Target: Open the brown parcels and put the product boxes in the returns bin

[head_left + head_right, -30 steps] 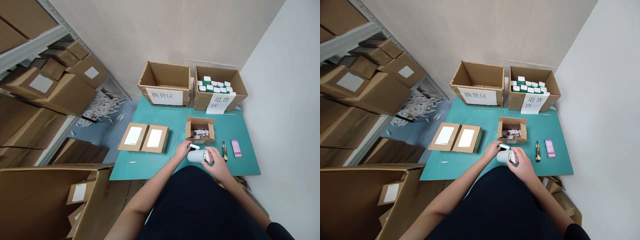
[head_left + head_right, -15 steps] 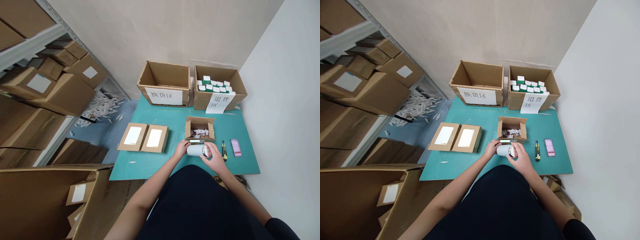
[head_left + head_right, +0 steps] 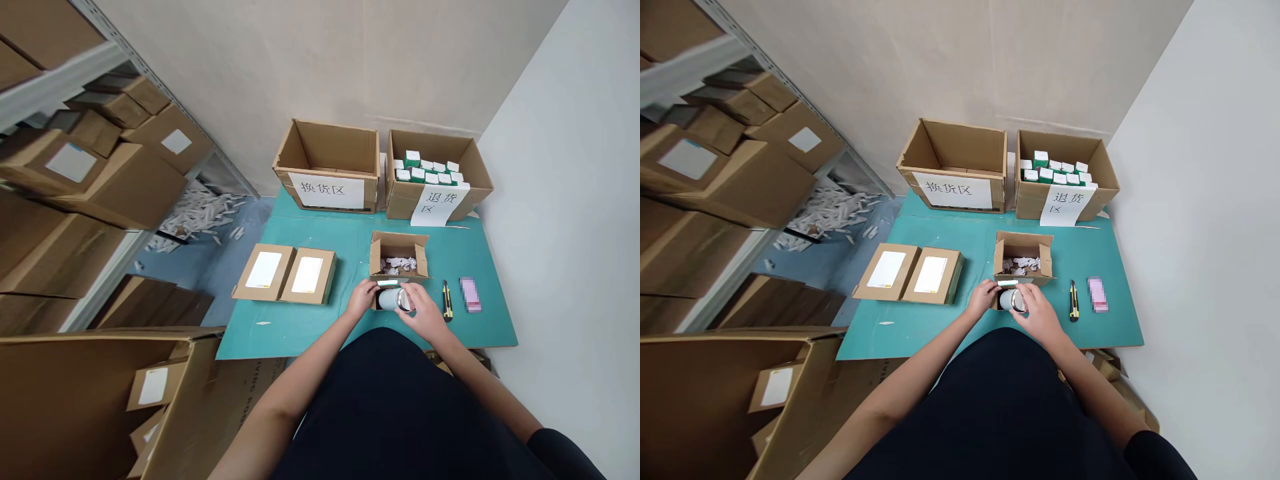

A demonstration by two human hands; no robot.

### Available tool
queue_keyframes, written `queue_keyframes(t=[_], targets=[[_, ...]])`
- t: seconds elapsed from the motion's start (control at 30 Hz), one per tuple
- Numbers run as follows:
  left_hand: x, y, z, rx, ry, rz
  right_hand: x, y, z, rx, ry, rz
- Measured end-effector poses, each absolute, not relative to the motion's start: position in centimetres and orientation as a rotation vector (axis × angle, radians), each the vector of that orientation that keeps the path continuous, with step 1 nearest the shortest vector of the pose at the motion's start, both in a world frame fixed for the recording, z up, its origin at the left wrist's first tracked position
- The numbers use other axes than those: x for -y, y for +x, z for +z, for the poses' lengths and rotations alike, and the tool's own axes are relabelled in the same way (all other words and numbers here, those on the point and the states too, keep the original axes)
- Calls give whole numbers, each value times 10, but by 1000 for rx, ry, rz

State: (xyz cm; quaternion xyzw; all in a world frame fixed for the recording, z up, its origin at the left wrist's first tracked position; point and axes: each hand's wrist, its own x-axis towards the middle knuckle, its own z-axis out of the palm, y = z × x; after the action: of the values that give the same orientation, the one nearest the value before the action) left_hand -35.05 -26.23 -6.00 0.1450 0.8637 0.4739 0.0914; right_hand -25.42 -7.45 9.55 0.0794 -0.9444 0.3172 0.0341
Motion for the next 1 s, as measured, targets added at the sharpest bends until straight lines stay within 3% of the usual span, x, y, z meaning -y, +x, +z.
queue_keyframes(t=[0.6,1.0], targets=[[265,-351,-60,-2544,423,1445,99,-266,96,2937,264,903],[266,-350,-75,-2630,502,1386,67,-264,98,2936,230,754]])
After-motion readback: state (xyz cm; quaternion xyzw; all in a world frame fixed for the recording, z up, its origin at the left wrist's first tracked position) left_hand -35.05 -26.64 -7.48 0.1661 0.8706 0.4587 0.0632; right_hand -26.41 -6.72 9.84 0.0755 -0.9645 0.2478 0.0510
